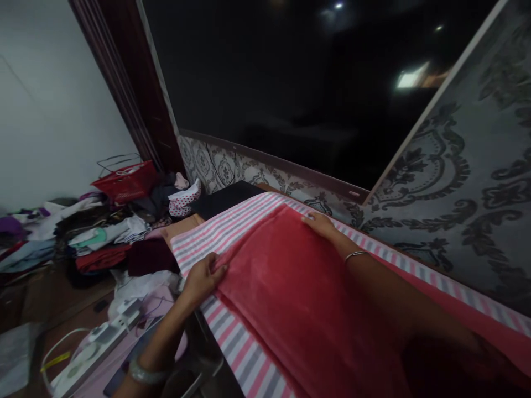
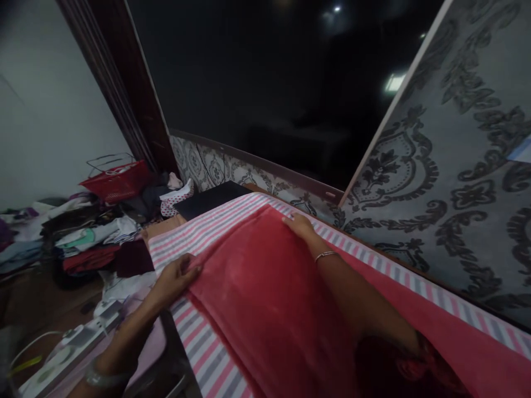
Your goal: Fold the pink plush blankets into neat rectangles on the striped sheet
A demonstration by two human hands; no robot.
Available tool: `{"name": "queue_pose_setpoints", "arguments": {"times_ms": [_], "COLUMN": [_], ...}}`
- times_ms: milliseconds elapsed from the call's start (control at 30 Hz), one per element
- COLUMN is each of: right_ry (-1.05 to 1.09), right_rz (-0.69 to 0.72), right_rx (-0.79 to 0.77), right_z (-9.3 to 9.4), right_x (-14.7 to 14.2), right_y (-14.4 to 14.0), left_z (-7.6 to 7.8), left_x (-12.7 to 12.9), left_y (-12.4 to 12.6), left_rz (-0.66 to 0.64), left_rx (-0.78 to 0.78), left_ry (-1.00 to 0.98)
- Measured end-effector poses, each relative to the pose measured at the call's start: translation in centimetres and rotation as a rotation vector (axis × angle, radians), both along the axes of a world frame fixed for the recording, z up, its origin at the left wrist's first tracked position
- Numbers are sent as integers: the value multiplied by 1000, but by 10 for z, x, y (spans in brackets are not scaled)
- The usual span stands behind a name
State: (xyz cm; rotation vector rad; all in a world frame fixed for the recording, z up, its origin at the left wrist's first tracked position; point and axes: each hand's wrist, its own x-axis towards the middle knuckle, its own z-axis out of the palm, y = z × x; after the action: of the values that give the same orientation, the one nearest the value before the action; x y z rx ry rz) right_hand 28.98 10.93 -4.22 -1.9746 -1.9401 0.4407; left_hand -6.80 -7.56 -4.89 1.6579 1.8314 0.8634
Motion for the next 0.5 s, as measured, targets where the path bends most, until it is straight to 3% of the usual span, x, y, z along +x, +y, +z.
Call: {"name": "queue_pose_setpoints", "arguments": {"times_ms": [233, 333, 500], "right_ry": [34, 35, 73], "right_rz": [-26, -78, -120], "right_rx": [37, 151, 304], "right_z": [-2, 11, 38], "right_x": [-19, -25, -47], "right_y": [12, 24, 60], "left_z": [-5, 8, 26], "left_x": [-6, -26, -61], "left_y": [2, 21, 71], "left_rz": [-50, -63, 31], "left_rx": [57, 107, 272], "left_ry": [35, 16, 44]}}
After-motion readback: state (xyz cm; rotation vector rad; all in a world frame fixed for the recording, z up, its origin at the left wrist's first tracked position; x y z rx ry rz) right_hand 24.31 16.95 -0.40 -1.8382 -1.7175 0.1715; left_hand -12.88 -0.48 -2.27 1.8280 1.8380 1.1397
